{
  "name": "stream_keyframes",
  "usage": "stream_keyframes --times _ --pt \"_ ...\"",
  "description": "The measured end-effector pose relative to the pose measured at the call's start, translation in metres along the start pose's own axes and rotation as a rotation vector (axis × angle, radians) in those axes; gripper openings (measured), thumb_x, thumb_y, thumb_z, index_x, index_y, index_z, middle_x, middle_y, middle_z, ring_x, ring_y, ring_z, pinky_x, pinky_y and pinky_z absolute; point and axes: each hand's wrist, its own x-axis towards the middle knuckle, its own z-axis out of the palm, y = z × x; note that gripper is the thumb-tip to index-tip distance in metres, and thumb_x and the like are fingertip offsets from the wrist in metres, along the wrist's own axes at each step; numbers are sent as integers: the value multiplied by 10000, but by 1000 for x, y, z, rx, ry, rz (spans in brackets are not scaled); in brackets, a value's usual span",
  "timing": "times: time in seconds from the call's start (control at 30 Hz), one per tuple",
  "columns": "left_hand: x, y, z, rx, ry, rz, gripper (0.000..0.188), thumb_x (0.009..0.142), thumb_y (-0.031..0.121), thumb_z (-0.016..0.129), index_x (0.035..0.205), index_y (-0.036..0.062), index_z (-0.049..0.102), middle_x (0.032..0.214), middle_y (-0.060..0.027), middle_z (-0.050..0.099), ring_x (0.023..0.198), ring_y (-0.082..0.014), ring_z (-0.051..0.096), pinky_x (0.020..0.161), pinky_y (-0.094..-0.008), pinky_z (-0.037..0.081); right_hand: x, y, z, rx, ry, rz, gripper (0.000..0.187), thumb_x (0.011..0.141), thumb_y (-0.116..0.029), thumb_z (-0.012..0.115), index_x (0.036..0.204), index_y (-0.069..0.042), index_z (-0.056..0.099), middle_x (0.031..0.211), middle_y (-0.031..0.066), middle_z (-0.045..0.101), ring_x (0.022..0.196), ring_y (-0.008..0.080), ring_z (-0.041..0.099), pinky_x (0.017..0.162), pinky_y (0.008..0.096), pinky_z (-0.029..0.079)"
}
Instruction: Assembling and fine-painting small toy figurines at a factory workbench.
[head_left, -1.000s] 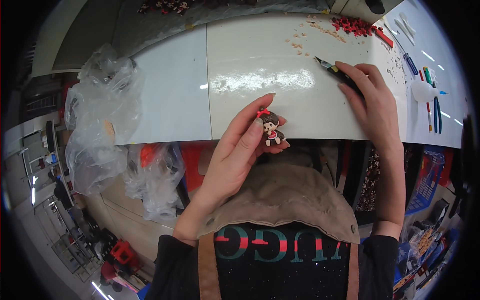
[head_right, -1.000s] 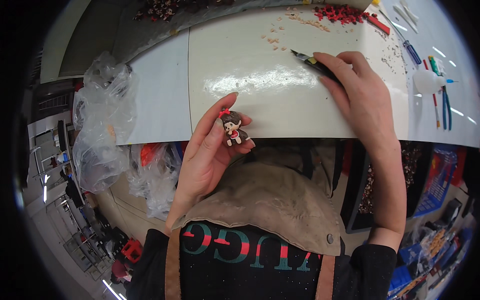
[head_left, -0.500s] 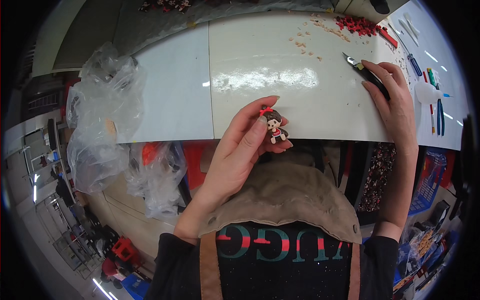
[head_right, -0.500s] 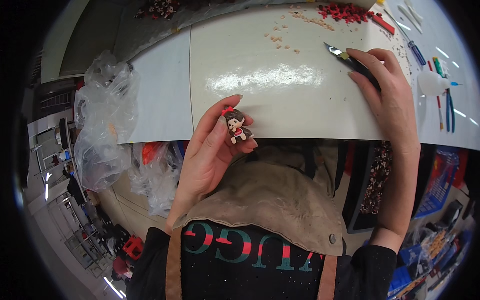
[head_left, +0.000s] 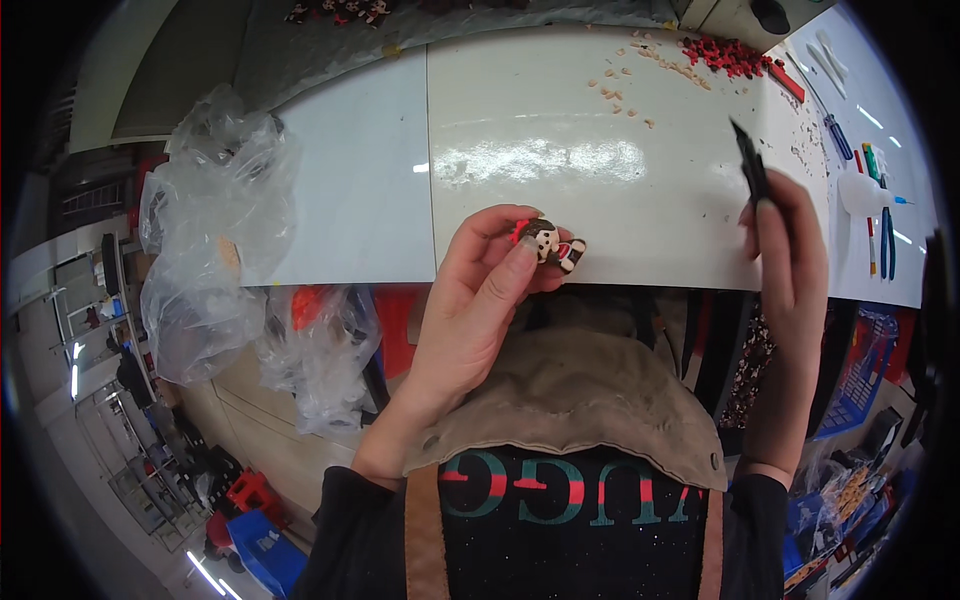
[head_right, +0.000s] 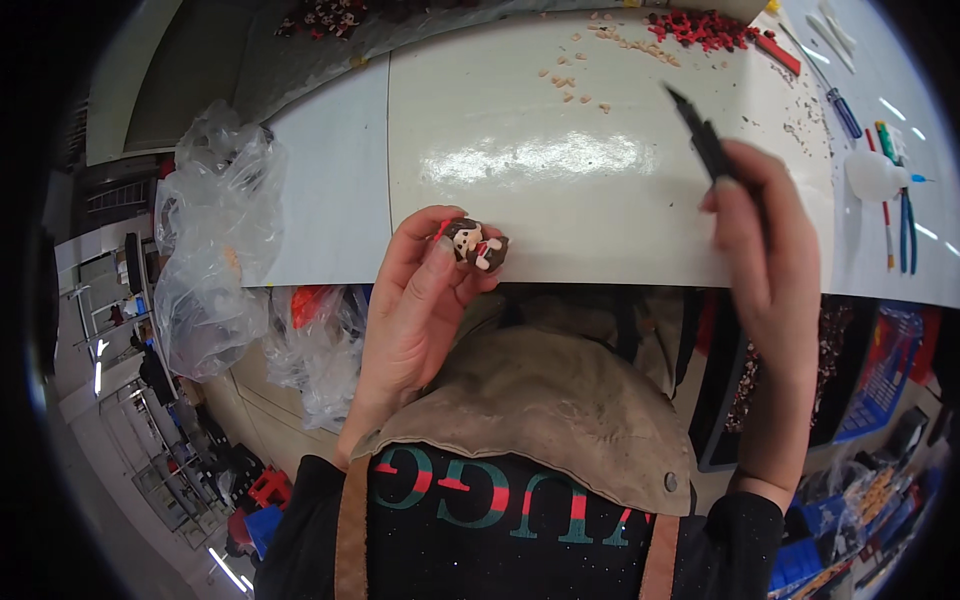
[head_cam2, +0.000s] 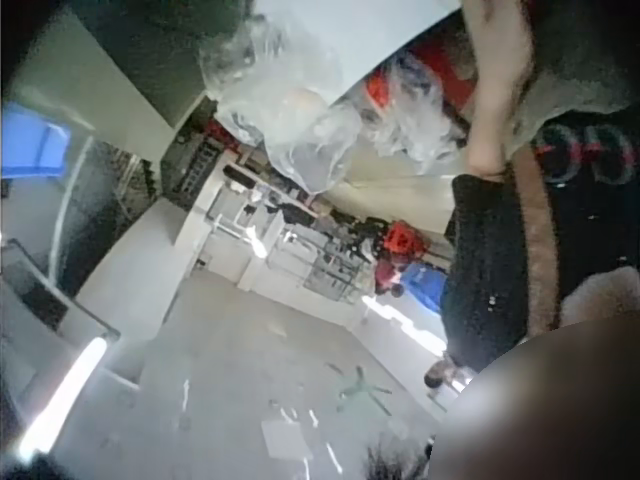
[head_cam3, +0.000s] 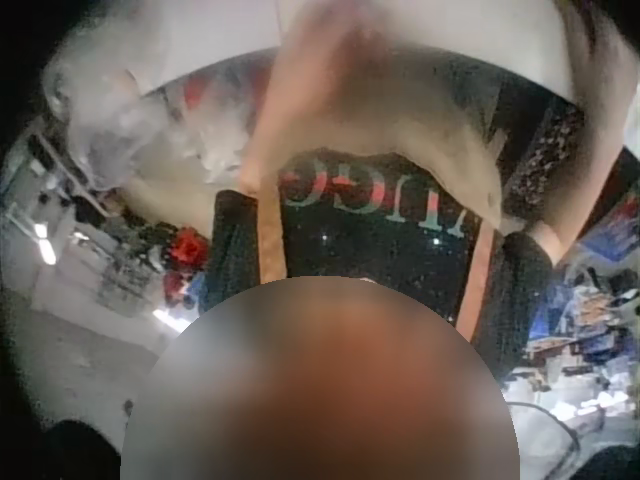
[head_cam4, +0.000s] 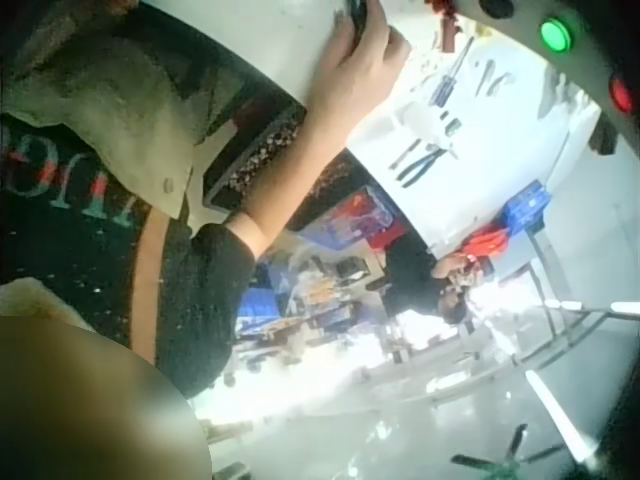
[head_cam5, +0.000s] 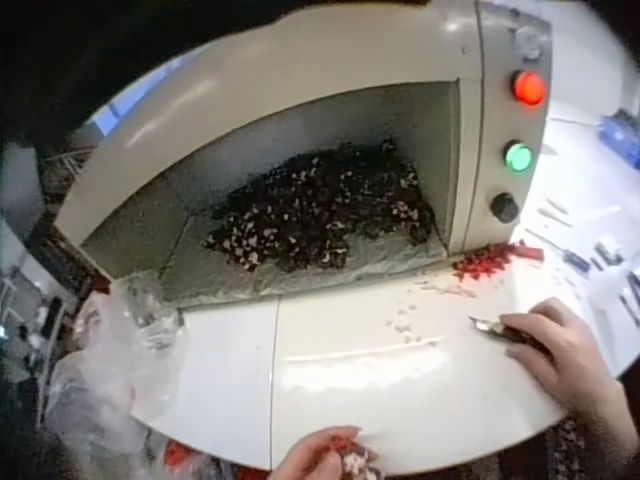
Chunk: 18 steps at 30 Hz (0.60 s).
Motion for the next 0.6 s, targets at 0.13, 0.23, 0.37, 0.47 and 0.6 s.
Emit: stream_keyframes --times 0.13,0.23,0.37,0.47,0.6 --pt "0 2 2 -103 17 -17 240 923 95 491 1156 80 435 1116 -114 567 981 -207 592 843 -303 492 -19 -27 20 237 -185 69 255 908 -27 414 1158 -7 462 885 45 540 696 56 458 622 184 381" --pt "0 1 2 -129 -17 -7 242 904 56 501 1133 80 428 1114 -110 566 1019 -230 586 853 -305 497 -23 -34 26 257 -275 76 271 880 -20 450 1148 -12 486 920 63 568 746 84 507 682 205 416" --pt "-3 5 5 -141 2 -36 254 889 51 518 1122 78 420 1124 -105 560 1045 -254 580 861 -308 501 -20 -42 28 175 -397 -73 255 842 -23 508 1095 5 533 936 108 605 839 171 585 780 269 446" --pt "-3 5 6 -134 -22 -14 285 889 67 526 1154 79 422 1142 -104 550 1052 -263 579 868 -306 500 -23 -41 31 123 -419 -75 208 839 -17 512 1046 2 523 853 111 586 752 198 584 703 286 455" --pt "-2 7 12 -108 1 -46 360 896 99 532 1237 56 425 1156 -104 543 1049 -246 582 877 -301 496 -22 -40 38 89 -431 -91 192 844 -25 525 1036 -8 522 866 135 582 768 269 589 703 317 455"
